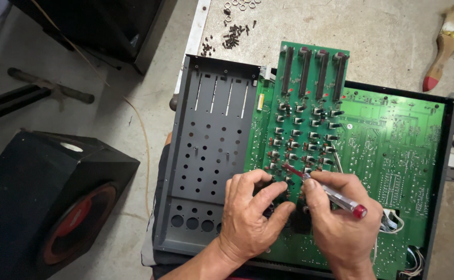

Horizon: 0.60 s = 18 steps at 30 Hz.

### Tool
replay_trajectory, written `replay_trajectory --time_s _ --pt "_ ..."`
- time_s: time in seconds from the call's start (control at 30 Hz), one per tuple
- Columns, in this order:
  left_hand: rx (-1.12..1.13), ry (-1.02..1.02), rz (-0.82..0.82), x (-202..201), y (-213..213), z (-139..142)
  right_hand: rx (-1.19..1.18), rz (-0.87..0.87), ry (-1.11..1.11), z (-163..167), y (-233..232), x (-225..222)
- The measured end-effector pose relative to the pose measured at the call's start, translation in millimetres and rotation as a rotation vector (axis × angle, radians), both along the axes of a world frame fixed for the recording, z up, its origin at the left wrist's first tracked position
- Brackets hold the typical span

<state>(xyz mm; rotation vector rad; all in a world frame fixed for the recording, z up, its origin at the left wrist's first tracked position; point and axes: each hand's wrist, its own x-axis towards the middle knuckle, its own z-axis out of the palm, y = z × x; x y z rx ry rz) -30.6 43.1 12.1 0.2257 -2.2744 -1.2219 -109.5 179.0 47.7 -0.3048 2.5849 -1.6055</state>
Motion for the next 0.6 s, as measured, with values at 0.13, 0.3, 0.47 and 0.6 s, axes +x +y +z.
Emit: replay_trajectory --time_s 0.13,0.3,0.47,0.6 --pt "0.0 -0.007 -0.007 0.8 -0.6 0.3 0.077 0.006 0.036 4.3 -3.1 -3.3" --pt "0.009 0.003 -0.002 0.3 0.1 0.2 0.173 0.0 -0.024 12.6 -7.1 -10.5" --pt "0.011 -0.002 0.002 0.5 0.4 0.3 0.205 0.041 -0.054 18.4 -11.1 -24.1" --pt "0.013 -0.003 0.005 0.1 0.9 -0.1 0.209 0.069 -0.07 20.3 -12.6 -33.4"
